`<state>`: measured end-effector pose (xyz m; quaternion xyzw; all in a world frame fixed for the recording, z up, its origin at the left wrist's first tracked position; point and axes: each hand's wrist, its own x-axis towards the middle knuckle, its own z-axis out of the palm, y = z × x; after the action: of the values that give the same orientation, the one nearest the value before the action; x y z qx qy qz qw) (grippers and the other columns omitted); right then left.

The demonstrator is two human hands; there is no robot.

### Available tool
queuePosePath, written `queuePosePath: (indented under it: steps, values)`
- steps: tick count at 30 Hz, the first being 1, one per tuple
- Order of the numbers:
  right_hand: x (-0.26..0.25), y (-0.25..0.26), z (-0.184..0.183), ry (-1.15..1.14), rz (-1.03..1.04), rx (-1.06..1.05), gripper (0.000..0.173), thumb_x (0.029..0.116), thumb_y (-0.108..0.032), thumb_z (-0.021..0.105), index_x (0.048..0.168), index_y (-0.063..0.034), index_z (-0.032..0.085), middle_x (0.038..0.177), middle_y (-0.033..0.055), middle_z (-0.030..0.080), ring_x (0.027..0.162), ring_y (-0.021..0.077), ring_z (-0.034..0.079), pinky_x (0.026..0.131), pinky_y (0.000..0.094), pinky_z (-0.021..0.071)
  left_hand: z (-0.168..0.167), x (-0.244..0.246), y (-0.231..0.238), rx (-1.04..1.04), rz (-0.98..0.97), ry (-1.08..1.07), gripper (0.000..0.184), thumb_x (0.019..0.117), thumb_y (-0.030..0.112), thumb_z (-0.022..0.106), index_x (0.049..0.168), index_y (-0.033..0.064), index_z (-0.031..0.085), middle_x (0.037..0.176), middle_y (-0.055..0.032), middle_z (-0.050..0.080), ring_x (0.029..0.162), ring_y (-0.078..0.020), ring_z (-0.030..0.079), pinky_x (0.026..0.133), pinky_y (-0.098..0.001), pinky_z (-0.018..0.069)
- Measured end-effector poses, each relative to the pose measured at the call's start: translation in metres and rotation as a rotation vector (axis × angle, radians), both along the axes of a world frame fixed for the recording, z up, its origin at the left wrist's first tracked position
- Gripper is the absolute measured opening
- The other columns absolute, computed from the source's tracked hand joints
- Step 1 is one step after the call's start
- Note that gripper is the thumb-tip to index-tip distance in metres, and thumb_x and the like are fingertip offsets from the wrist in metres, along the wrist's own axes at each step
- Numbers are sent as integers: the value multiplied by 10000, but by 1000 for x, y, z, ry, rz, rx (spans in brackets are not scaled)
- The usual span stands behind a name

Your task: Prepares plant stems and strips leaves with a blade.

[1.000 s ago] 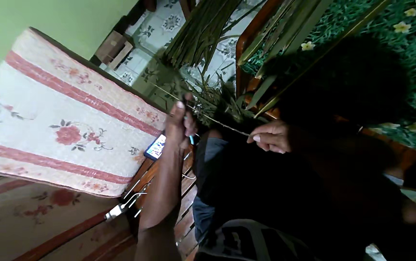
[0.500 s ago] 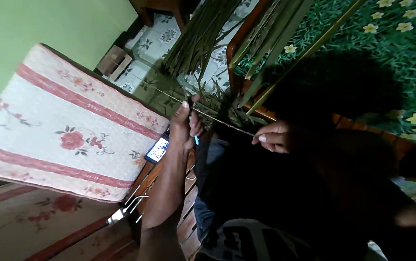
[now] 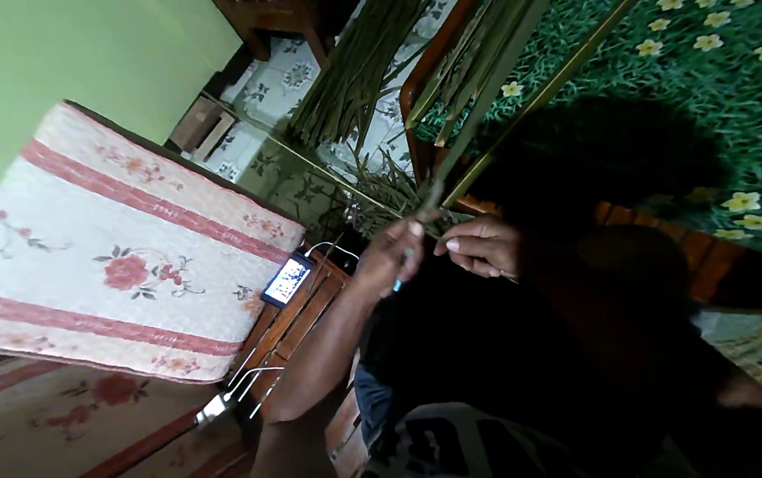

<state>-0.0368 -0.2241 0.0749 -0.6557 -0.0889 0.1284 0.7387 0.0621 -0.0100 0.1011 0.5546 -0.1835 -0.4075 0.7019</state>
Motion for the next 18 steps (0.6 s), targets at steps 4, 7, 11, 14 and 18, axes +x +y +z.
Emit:
queuePosePath:
  steps: [4, 7, 11, 14, 18]
  values:
    - [-1, -6, 2, -23, 10, -63, 319, 1066, -156, 399, 1153, -42, 684, 663, -81, 555, 446, -26, 403, 402, 133, 344, 1, 19, 10, -84, 149, 3, 347, 1094, 359, 414, 1323, 183, 608, 518, 49, 468, 379, -44, 439, 379, -197, 418]
    - [6, -2, 6, -81, -41, -151, 293, 1063, -159, 435, 1108, -42, 699, 681, -68, 588, 453, -25, 433, 414, 139, 379, -1, -4, 2, 44, -72, 26, 300, 1062, 251, 485, 1308, 120, 596, 570, 53, 522, 433, -23, 467, 437, -175, 424]
    - [6, 0, 15, -35, -137, -509, 275, 1074, -171, 482, 1135, -29, 710, 741, 11, 609, 554, 48, 497, 534, 240, 451, 8, 29, 15, -62, 174, 13, 372, 1110, 356, 358, 1323, 158, 590, 511, 74, 447, 364, -9, 406, 361, -159, 380]
    - [12, 3, 16, -25, -200, -534, 259, 1061, -199, 535, 1150, -38, 717, 845, 60, 667, 619, 75, 568, 613, 275, 519, 1, 19, 8, 9, 152, 27, 365, 1096, 352, 380, 1368, 180, 551, 521, 55, 458, 373, -40, 432, 368, -194, 410]
    - [11, 6, 11, -99, -205, -443, 261, 1055, -193, 518, 1119, -36, 717, 759, 3, 622, 526, 13, 494, 507, 192, 456, 1, 14, 3, 43, 53, 20, 347, 1080, 236, 439, 1375, 109, 570, 529, 47, 482, 397, -26, 432, 404, -176, 403]
